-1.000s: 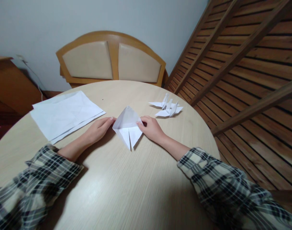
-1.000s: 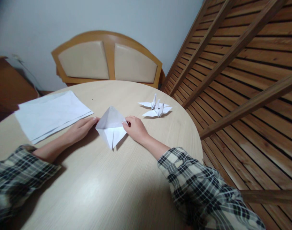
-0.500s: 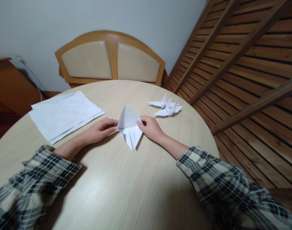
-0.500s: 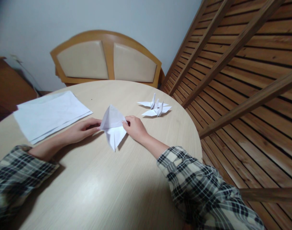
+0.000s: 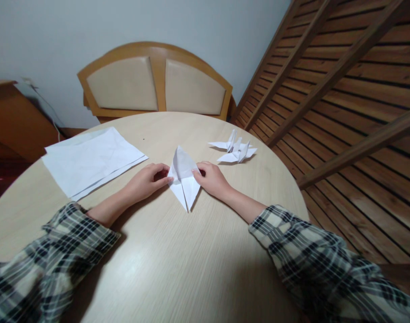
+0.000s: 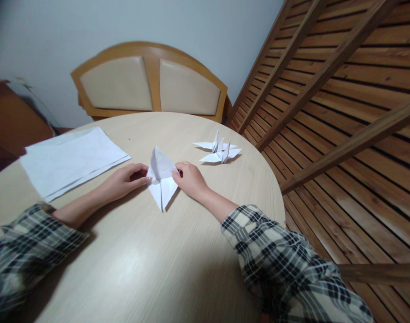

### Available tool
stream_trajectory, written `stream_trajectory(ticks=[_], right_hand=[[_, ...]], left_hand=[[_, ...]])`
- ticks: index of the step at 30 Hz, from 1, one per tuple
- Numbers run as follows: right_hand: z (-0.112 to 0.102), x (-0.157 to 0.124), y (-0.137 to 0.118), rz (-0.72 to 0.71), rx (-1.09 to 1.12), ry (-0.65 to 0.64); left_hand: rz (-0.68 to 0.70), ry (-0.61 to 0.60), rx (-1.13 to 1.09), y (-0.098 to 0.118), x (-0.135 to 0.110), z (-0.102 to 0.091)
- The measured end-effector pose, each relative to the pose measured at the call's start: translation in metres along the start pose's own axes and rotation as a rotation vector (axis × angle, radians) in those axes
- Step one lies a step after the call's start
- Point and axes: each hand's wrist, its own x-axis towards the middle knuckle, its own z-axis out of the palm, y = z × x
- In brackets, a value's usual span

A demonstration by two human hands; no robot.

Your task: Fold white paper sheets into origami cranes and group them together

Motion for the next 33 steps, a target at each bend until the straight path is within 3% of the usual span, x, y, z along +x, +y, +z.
stream_trajectory(ticks=[6, 10, 16, 20, 26, 33], right_hand=[[-0.001, 0.000, -0.002, 0.007, 0.001, -0.008], [-0.006, 0.002, -0.001, -0.019, 0.098, -0.038], [-0.019, 0.006, 0.011, 0.049, 0.378, -0.219], [-0.022, 0.007, 0.014, -0.016, 0.347, -0.277], [-0.013, 0.006, 0.009, -0.017, 0.211, -0.228], [-0.004, 0.005, 0.009, -0.002, 0.131, -0.167]], left_hand=[[-0.040, 0.127, 0.176, 0.012, 0.005, 0.010], [-0.054, 0.164, 0.171, 0.016, 0.007, 0.011], [-0.082, 0.148, 0.105, 0.016, 0.006, 0.009], [-0.069, 0.161, 0.098, 0.015, 0.005, 0.009], [-0.085, 0.140, 0.094, 0.013, 0.005, 0.009], [0.010, 0.133, 0.098, 0.013, 0.005, 0.010]])
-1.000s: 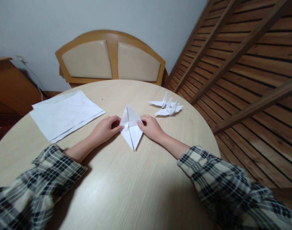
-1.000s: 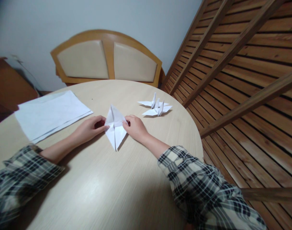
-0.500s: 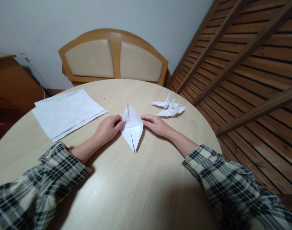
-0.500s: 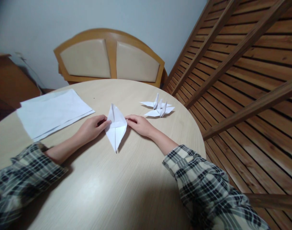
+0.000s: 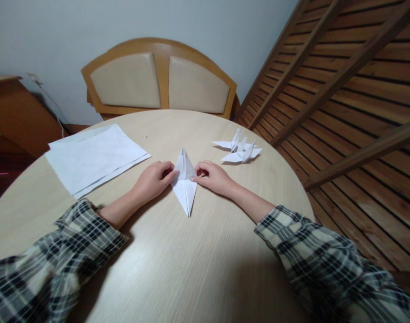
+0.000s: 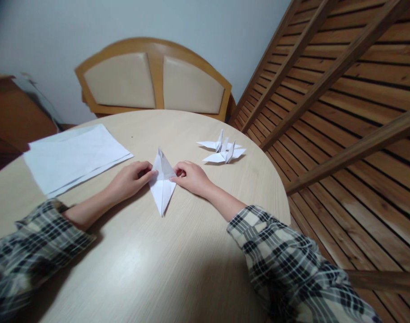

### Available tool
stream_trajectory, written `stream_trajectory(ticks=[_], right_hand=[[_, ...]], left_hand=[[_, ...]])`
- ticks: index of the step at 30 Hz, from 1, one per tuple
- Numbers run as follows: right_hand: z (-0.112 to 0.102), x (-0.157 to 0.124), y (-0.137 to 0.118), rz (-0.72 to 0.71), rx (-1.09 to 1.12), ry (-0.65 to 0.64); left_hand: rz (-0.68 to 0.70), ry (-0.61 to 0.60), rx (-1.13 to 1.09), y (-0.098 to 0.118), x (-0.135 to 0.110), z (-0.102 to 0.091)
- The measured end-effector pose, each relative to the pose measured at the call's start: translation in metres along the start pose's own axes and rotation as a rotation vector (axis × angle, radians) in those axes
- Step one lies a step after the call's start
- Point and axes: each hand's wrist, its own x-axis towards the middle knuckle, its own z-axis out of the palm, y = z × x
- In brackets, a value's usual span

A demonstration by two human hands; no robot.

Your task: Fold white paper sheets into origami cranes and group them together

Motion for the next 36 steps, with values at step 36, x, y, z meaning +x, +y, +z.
stream_trajectory(ticks=[36], right_hand=[[-0.004, -0.006, -0.009, -0.086, -0.095, 0.023]], left_hand=[[0.228, -0.034, 0.059, 0.007, -0.006, -0.002]])
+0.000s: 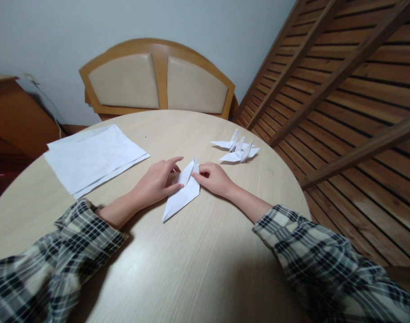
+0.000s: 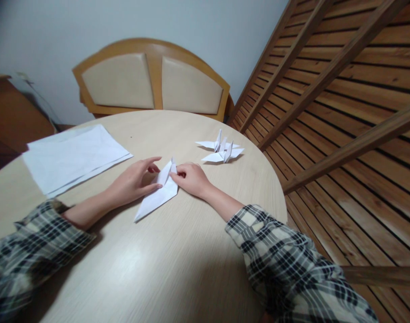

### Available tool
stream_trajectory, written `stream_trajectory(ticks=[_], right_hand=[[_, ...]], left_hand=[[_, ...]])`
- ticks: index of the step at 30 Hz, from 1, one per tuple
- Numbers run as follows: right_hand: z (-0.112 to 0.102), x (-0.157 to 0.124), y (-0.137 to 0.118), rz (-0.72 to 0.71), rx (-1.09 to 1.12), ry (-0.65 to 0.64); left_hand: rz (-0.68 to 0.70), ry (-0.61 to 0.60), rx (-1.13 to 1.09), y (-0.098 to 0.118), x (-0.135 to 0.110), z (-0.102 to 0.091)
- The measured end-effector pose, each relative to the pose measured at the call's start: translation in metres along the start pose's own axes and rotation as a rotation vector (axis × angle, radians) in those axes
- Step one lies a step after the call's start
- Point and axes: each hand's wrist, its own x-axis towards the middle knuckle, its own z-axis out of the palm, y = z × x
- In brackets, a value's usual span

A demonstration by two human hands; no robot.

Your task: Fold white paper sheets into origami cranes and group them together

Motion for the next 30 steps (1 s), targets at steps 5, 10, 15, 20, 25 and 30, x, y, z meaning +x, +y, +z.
stream_trajectory(ticks=[5, 10, 15, 20, 25, 30], right_hand=[[-0.004, -0.001, -0.003, 0.087, -0.187, -0.042], [-0.007, -0.004, -0.006, 0.126, -0.313, -0.066], [-0.014, -0.008, -0.005, 0.198, -0.377, -0.060], [-0.024, -0.012, -0.011, 0.243, -0.521, -0.043], [-0.014, -0.021, -0.026, 0.033, -0.504, 0.068], [0.013, -0.031, -0.039, -0.038, -0.355, -0.242]], left_hand=[[0.111, -0.057, 0.294, 0.006, -0.002, -0.003], [0.005, -0.118, 0.247, 0.015, -0.006, -0.002], [-0.059, -0.145, 0.234, 0.032, -0.010, -0.003], [-0.053, -0.138, 0.351, 0.036, -0.017, 0.005], [0.000, -0.098, 0.387, 0.028, -0.020, 0.012], [0.060, -0.058, 0.357, 0.024, -0.019, 0.015]])
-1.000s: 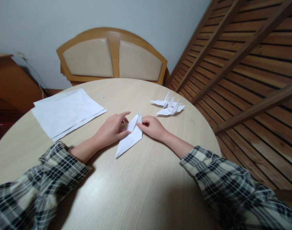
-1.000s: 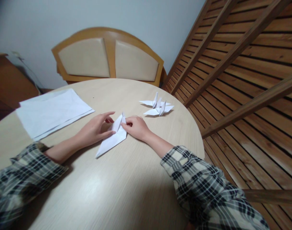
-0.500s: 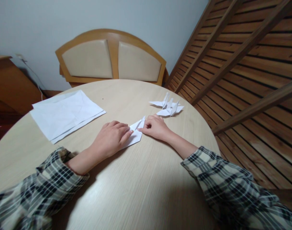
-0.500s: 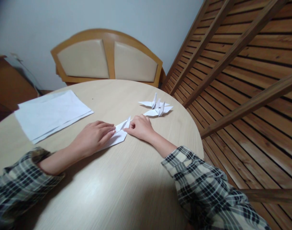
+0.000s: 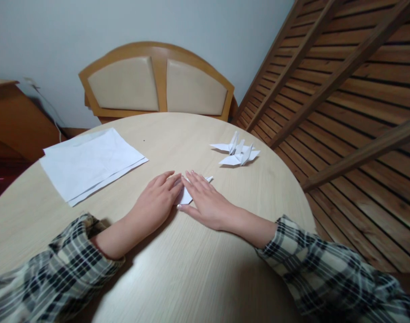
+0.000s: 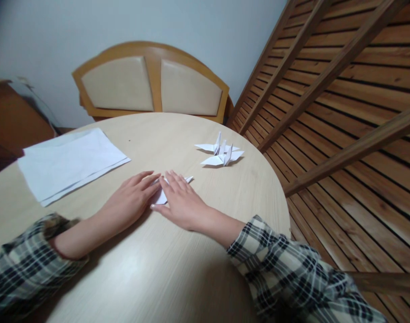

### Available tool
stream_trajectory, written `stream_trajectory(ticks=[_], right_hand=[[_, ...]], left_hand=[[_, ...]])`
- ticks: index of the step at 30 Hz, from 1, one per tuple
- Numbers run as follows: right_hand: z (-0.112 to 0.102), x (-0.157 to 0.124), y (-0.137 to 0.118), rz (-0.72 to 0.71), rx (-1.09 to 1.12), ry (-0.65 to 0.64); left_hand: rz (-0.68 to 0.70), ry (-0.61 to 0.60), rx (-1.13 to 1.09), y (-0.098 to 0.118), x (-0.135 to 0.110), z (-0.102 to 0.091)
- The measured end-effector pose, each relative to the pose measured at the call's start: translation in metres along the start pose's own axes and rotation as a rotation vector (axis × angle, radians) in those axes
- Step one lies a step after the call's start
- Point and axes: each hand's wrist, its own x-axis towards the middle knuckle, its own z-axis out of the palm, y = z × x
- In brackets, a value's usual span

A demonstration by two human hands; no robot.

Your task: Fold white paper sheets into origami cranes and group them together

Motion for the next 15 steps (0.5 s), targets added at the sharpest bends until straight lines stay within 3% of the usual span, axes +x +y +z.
stream_trajectory(ticks=[2, 9, 15], right_hand=[[0.005, -0.001, -0.005, 0.027, 0.036, -0.089], [0.002, -0.001, -0.007, 0.103, 0.029, -0.122], [0.002, -0.005, -0.004, 0.118, 0.040, -0.116]], left_hand=[[0.018, -0.004, -0.040, -0.001, 0.000, 0.005], [-0.018, -0.009, -0.296, -0.003, 0.000, 0.018], [0.030, -0.177, -0.213, -0.005, -0.002, 0.007]])
